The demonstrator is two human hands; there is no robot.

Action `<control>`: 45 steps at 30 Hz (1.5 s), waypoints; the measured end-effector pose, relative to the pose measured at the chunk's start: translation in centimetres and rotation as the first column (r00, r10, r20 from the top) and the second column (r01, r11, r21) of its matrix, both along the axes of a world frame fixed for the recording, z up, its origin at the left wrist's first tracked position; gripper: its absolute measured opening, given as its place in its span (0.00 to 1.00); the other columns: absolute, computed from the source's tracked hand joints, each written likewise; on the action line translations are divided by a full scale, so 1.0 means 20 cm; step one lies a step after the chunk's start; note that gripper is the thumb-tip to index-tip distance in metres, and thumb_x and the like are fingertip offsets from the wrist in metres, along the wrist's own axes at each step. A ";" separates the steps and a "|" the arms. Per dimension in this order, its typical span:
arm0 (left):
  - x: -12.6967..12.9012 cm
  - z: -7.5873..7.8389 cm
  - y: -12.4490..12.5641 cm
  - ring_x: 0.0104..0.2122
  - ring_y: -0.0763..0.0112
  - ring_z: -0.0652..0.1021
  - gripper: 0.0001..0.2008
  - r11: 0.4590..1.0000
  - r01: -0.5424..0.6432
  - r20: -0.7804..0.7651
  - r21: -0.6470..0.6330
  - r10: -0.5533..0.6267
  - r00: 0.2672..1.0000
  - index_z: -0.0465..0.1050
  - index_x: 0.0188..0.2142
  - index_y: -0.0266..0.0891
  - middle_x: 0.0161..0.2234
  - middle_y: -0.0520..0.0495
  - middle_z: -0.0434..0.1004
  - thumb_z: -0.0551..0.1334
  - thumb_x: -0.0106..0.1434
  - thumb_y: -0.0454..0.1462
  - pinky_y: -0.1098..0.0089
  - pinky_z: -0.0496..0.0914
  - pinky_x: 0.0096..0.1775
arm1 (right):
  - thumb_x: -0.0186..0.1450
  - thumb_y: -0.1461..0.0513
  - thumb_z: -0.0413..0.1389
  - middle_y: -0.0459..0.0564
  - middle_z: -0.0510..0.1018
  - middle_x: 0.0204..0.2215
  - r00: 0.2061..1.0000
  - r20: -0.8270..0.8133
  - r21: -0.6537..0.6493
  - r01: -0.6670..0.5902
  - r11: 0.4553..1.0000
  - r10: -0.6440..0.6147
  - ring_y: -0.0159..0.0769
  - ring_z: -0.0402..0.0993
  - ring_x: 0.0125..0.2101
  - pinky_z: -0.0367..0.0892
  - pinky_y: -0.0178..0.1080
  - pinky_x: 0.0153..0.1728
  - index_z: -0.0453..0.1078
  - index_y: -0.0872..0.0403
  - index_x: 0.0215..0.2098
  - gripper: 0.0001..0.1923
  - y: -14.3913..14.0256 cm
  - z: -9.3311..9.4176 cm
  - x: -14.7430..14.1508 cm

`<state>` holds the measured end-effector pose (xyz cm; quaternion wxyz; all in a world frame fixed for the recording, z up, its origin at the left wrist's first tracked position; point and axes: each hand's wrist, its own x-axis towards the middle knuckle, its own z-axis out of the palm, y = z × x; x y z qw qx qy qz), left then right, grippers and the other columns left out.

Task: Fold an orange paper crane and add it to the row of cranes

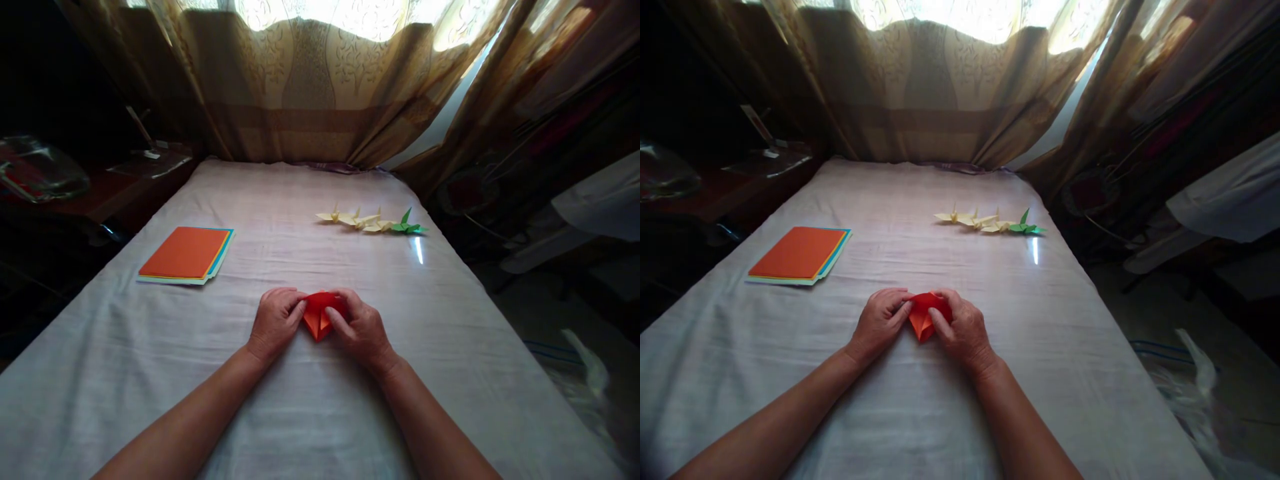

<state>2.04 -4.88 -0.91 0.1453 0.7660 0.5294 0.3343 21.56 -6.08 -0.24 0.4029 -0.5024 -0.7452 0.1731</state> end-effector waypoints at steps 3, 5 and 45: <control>-0.01 0.00 0.01 0.39 0.63 0.80 0.10 1.000 -0.020 0.003 0.007 0.020 1.000 0.78 0.37 0.43 0.36 0.47 0.83 0.57 0.65 0.36 0.60 0.71 0.46 | 0.62 0.60 0.55 0.50 0.82 0.37 0.999 -0.008 -0.051 0.039 0.998 -0.040 0.36 0.79 0.32 0.74 0.36 0.34 0.71 0.51 0.44 0.12 -0.02 0.00 0.04; -0.01 0.00 0.01 0.38 0.63 0.80 0.10 1.000 -0.027 0.004 0.011 0.027 1.000 0.78 0.37 0.42 0.37 0.47 0.83 0.56 0.66 0.36 0.61 0.72 0.45 | 0.63 0.59 0.56 0.49 0.82 0.35 0.996 -0.036 -0.087 0.082 0.993 -0.086 0.35 0.79 0.29 0.75 0.36 0.32 0.73 0.51 0.42 0.10 -0.03 -0.01 0.06; 0.00 0.05 0.01 0.25 0.73 0.75 0.09 0.981 -0.017 0.245 -0.192 0.065 0.967 0.72 0.35 0.41 0.26 0.54 0.76 0.54 0.66 0.40 0.75 0.66 0.30 | 0.63 0.62 0.58 0.52 0.78 0.40 0.963 -0.259 -0.053 -0.092 0.994 0.075 0.33 0.76 0.33 0.74 0.36 0.37 0.75 0.51 0.45 0.12 0.00 -0.03 -0.01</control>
